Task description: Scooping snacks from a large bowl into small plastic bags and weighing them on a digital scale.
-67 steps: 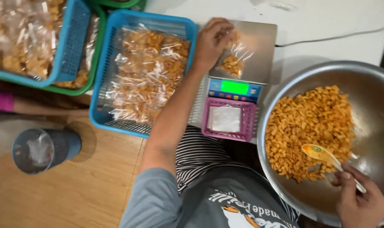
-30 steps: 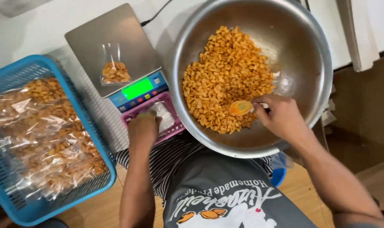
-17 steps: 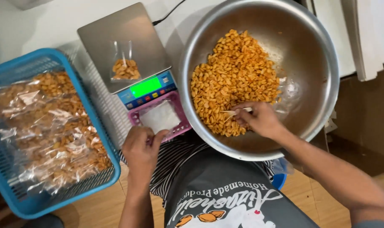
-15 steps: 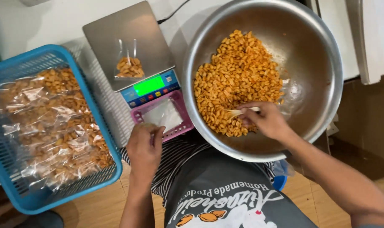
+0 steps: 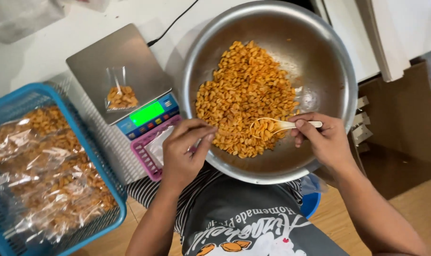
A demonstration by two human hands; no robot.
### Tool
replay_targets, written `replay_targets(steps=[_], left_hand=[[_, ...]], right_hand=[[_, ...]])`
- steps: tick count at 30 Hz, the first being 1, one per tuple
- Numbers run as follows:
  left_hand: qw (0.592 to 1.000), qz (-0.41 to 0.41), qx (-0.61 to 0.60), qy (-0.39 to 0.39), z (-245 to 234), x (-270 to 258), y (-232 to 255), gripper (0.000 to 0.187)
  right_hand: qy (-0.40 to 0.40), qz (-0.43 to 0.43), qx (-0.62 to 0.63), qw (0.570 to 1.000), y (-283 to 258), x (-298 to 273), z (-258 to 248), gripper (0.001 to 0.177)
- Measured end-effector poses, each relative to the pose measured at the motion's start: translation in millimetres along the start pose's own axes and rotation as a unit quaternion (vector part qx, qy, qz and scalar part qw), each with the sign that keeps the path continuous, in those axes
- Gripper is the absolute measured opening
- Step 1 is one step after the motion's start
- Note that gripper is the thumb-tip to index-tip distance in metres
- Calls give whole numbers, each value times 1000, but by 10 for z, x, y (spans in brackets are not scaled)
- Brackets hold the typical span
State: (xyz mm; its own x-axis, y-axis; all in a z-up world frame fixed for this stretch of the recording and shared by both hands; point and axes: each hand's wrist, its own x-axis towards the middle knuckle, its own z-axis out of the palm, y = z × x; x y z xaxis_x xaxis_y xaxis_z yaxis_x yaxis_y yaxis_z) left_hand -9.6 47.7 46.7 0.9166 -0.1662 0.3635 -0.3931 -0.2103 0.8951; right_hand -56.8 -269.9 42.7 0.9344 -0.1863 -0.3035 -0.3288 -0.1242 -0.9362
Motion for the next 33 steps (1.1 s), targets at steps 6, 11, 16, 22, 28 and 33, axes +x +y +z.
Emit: replay_targets(steps=[6,11,16,22,28,33], left_hand=[[963,-183,-196,-33,309,-2,-205,10],[909,-289,-300,-21,333,-53,-303,8],[912,-302,-272,-51,333,-37,-291,12],[897,-333,-270,-112,424,47,-201,14],[898,-327,-186,-226,514,143,-168,57],[906,-296,-255,-162,789,-24,-471,46]], right_hand=[[68,-24,38,997,-73,-87,-63,18],[62,-19,22,998,-341,-84,-75,14],[41,-38,-14,998,-460,-1,-24,14],[-44,-74,-168,982,-489,108,154,17],[-159,-529,-321,769,-263,134,144,15],[31,-539,-221,812,-57,71,-156,46]])
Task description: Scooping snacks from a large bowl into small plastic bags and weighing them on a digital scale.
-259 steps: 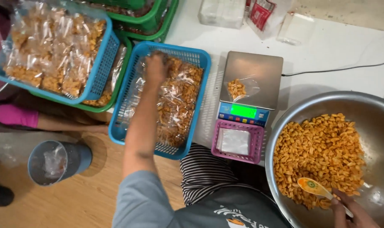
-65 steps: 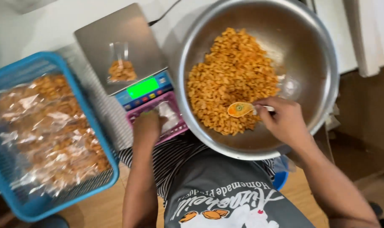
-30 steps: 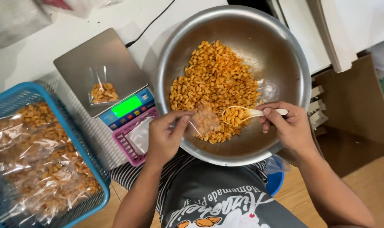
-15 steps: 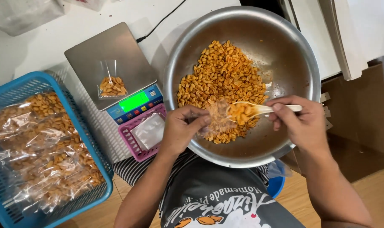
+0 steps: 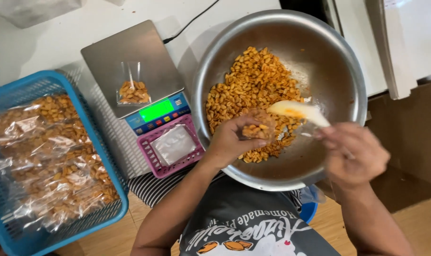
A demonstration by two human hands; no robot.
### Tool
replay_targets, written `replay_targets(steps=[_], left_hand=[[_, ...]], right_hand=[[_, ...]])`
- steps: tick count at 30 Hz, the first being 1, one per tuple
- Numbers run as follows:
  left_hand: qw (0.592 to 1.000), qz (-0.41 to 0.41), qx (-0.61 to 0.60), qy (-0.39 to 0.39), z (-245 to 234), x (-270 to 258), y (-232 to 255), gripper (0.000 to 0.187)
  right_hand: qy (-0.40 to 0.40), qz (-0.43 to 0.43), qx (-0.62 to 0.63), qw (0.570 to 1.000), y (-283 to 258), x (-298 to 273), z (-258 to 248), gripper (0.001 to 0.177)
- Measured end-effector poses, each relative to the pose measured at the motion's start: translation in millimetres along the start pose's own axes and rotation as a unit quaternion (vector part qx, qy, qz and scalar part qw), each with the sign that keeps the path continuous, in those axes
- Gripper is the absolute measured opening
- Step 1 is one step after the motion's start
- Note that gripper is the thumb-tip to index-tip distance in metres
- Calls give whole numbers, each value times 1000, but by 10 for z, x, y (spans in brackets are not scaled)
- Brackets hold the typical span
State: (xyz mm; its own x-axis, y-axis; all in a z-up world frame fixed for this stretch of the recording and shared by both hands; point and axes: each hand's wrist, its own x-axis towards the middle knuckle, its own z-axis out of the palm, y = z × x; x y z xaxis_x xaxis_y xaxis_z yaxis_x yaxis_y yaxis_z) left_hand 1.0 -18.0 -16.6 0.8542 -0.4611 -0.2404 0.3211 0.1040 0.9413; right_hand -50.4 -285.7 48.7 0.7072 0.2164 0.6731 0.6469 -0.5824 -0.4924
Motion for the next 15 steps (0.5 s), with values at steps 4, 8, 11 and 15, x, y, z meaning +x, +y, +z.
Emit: replay_targets(steps=[4,8,11,15], left_hand=[[998,59,-26,23,-32,-115,37,39],[993,65,-11,99,-388,-287,120,29],[924,251,174,229,-1186,-170,252,18],[753,193,512,366,-2554,236,298,37]], right_hand=[[8,129,-31,991,-384,325,122,18],[-31,200,-65,977,-302,72,98,12],[-35,262,-32,964,-226,-33,157,14],[-54,328,29,943,-298,-32,220,23]])
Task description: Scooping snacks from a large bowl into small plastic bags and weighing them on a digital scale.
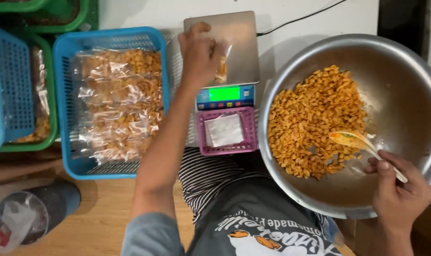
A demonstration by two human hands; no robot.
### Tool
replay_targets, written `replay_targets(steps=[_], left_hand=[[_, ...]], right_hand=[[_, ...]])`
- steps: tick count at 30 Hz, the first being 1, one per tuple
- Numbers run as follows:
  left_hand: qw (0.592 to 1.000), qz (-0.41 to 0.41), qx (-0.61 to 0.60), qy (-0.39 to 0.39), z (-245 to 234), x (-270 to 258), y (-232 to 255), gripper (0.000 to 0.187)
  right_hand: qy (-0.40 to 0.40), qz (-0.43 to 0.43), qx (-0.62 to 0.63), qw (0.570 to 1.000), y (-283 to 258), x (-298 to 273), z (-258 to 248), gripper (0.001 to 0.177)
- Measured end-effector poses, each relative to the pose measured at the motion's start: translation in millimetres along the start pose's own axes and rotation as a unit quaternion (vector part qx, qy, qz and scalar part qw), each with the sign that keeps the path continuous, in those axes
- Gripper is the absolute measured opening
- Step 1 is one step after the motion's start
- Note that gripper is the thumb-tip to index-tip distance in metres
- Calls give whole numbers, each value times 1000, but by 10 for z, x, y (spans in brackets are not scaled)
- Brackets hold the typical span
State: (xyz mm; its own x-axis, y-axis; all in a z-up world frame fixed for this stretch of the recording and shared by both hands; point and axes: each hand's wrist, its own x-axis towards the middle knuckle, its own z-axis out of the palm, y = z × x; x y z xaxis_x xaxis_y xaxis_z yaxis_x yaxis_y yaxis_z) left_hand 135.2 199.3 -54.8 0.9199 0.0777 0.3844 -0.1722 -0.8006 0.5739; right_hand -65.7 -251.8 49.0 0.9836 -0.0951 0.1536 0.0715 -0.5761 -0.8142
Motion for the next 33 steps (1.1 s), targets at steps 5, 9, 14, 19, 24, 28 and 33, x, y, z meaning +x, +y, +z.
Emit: replay_targets(steps=[5,9,14,19,24,28,33], left_hand=[[978,-104,-53,-175,146,134,-383,36],[971,27,-237,19,0,27,-248,35],[974,111,-175,94,-659,-213,401,37],[955,-23,-253,157,-825,-820,859,70],[850,-180,-495,33,-694,-1245,1073,117],[758,-170,-629,-42,-451,-1355,1215,111],[782,-159,-577,-176,-308,-1281,1459,103]], right_hand=[[-11,62,-31,998,-132,-2,78,16],[-51,181,-96,977,-69,151,207,18],[-145,-78,-239,957,172,462,506,20],[-235,-130,-152,951,1,690,851,19],[-220,0,-165,961,-49,683,790,23],[-99,16,-107,989,70,567,705,15],[-67,68,-42,995,10,501,543,16]])
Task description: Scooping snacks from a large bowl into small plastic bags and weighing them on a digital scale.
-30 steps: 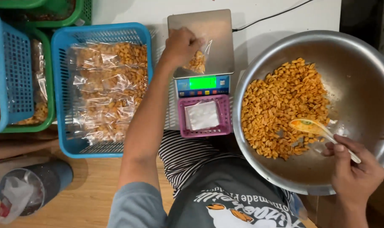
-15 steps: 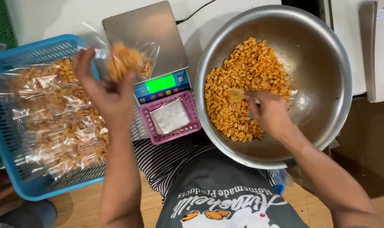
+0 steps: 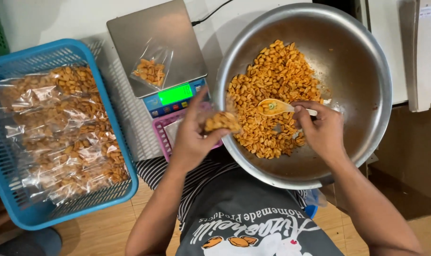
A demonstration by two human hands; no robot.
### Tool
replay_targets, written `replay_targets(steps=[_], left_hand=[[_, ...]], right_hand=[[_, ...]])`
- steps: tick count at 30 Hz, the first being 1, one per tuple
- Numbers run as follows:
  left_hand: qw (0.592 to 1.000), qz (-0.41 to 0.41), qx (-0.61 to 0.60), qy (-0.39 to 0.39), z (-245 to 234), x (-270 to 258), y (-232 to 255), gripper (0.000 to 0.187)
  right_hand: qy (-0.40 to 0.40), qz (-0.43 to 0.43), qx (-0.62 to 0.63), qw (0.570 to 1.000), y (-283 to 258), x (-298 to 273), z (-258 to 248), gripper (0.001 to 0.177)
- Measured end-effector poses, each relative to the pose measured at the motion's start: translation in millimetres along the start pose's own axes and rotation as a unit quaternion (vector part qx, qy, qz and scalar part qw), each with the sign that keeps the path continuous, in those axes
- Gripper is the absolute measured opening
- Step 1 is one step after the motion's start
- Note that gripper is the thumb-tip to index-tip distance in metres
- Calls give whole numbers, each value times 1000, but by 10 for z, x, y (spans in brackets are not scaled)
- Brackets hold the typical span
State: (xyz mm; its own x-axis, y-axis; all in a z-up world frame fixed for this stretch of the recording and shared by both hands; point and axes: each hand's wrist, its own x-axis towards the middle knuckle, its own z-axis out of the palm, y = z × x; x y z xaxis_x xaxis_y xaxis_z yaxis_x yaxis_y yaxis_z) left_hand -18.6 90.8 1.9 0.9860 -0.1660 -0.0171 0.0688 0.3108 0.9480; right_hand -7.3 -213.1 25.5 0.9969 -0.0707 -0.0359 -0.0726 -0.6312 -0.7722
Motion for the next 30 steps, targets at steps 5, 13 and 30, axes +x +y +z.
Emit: replay_targets(steps=[5,13,30], left_hand=[[995,-13,92,-40,264,74,-20,90],[990,-47,105,-82,501,107,-106,91],[990,-92,1,-108,669,226,-334,64]], right_hand=[[22,-10,-76,997,100,-11,-84,13],[11,46,41,998,61,-35,-309,17],[108,-264,-37,958,-224,-208,-587,18]])
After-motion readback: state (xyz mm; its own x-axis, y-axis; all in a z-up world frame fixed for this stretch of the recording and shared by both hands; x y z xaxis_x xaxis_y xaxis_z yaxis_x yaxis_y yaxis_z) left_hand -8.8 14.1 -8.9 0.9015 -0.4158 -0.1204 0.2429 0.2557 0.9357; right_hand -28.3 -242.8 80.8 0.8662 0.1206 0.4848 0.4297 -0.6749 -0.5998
